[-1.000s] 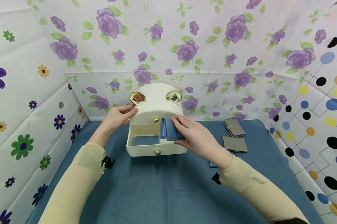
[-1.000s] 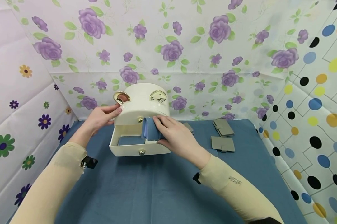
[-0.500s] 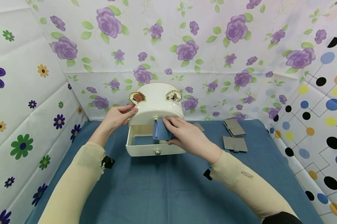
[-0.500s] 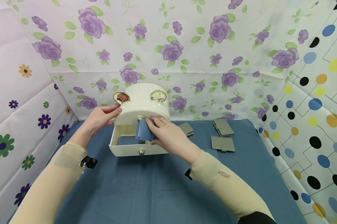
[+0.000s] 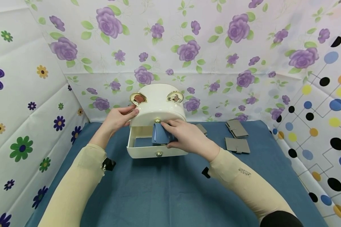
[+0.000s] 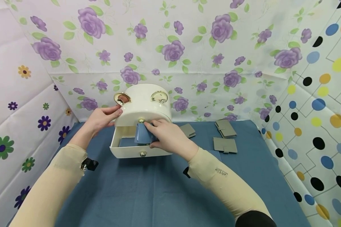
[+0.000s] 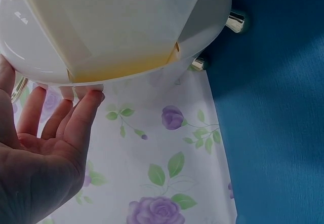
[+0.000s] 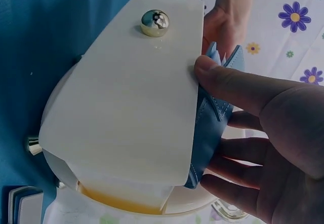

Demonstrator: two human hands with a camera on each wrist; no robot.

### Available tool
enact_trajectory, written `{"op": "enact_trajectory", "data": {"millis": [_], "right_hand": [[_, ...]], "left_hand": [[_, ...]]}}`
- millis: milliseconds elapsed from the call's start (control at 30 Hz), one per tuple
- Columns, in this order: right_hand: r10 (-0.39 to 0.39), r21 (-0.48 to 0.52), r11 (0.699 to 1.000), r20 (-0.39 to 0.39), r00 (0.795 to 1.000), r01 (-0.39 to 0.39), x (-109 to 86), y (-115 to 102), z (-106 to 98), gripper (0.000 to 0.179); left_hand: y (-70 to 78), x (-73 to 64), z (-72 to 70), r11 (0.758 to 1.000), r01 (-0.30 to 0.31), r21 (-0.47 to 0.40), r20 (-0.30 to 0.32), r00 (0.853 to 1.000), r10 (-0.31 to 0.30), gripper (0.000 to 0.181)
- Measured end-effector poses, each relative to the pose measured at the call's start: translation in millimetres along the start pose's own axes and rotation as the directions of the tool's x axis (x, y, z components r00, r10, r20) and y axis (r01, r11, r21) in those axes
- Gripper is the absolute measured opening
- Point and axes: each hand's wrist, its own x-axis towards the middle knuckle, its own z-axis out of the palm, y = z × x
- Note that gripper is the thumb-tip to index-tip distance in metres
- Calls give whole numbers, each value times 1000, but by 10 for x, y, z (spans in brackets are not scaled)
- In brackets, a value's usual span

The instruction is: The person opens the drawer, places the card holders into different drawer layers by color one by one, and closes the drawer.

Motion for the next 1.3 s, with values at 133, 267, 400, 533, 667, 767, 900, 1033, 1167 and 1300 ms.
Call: {"op": "enact_trajectory", "data": {"millis": [133, 267, 400, 533, 667, 767, 900, 1033, 1167, 1300], "right_hand": [[14, 6, 1000, 15, 1000, -14, 34, 9, -7, 90], [26, 16, 1000, 34, 999, -27, 54, 17, -9, 90], [39, 27, 999, 62, 997, -41, 53, 18, -4, 83], [34, 78, 996, 94, 995, -41, 45, 0, 14, 64], [31, 113, 993, 96, 995, -41, 19, -19, 37, 55], [45, 110, 993, 79, 996, -53, 0, -20, 54, 53], [51, 117, 991, 72, 996, -59, -16, -16, 78, 52], [42, 120, 992, 61, 997, -50, -29, -9, 101, 51], [30, 129, 991, 37, 999, -34, -52, -1, 118, 49], [20, 137, 990, 15, 1000, -22, -73, 7, 127, 47]], "left_hand": [[0, 4, -2, 1000, 5, 3, -1, 1000, -5, 73], [3, 1, -5, 1000, 11, -2, 1, 1000, -11, 73], [5, -3, 1, 1000, 10, -9, 5, 1000, -10, 73], [6, -4, 4, 1000, 10, -16, 9, 1000, -10, 73], [-1, 2, -1, 1000, 11, -23, 12, 1000, -10, 73], [-13, 5, -6, 1000, 11, -29, 15, 1000, -10, 74], [-20, -1, -8, 1000, 13, -28, 16, 1000, -12, 73], [-22, -4, -7, 999, 13, -30, 15, 1000, -13, 74], [-19, -6, -5, 1000, 11, -24, 11, 1000, -11, 74], [-17, -1, -4, 1000, 6, -18, 9, 1000, -6, 74]]}}
